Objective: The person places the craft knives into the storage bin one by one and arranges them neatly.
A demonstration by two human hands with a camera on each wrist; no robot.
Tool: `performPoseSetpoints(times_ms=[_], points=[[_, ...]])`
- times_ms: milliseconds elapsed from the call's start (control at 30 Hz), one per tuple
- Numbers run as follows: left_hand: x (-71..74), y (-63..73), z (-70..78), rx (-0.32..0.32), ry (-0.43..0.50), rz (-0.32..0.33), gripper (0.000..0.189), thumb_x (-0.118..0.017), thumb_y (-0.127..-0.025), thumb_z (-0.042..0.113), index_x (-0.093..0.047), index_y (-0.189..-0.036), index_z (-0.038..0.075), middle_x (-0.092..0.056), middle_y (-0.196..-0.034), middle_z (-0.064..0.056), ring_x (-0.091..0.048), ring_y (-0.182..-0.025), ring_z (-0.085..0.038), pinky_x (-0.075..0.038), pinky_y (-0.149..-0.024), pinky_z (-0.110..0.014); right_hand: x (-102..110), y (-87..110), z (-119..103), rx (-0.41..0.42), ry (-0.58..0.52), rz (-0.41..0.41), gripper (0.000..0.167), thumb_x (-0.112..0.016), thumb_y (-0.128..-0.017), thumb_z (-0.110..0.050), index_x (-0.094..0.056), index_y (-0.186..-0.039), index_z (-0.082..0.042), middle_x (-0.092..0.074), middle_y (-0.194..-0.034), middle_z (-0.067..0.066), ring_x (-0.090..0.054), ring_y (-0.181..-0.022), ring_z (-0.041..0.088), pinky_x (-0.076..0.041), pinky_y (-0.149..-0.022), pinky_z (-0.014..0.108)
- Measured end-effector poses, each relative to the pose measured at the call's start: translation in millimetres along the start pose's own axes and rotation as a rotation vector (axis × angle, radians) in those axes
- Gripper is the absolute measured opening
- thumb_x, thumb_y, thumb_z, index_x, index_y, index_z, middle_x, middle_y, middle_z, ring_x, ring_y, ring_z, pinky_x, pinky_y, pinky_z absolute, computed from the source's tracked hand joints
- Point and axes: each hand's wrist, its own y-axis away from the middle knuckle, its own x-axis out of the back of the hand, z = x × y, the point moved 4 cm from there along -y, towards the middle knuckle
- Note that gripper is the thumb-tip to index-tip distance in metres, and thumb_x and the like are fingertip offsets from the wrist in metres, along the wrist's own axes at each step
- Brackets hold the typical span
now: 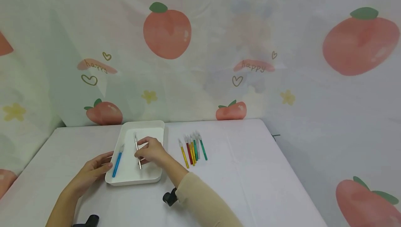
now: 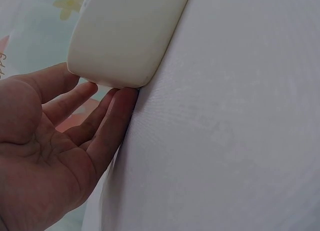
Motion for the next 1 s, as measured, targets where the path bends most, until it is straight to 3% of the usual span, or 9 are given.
performPoseSetpoints(times_ms=[267,600,1000], points=[[-1.4,-0.3,1.3,0.001,0.002,-0.005,0.063,-0.06,-0.101,0.032,-0.035,-0.153,0.006,-0.042,-0.151,-0.024,-0.046,-0.137,-0.04,-0.05,-0.103,-0.041,-11.8,-0.5,5.0,-0.021,-0.02,-0.004,0.039,-0.072,-0.084,0.004,-0.059,-0.12,-0.003,-0.068,-0.088,0.009,-0.073,-0.088,0.033,-0.062,-0.073,0.045],[-1.4,1.3,2.4,0.006,0.001,-0.005,0.063,-0.059,-0.101,0.031,-0.035,-0.153,0.006,-0.042,-0.152,-0.024,-0.046,-0.137,-0.04,-0.05,-0.104,-0.042,-22.8,-2.1,16.2,-0.059,0.022,0.057,0.044,-0.075,-0.083,0.0,-0.059,-0.124,-0.006,-0.07,-0.088,0.007,-0.072,-0.077,0.021,-0.062,-0.068,0.038],[-1.4,1.6,1.8,-0.012,0.014,-0.013,0.064,-0.059,-0.101,0.033,-0.034,-0.153,0.005,-0.042,-0.151,-0.025,-0.047,-0.135,-0.04,-0.052,-0.101,-0.038,-35.7,-4.2,23.8,-0.107,0.044,0.113,0.04,-0.077,-0.084,-0.004,-0.061,-0.121,-0.008,-0.07,-0.082,0.005,-0.07,-0.071,0.017,-0.061,-0.062,0.03]])
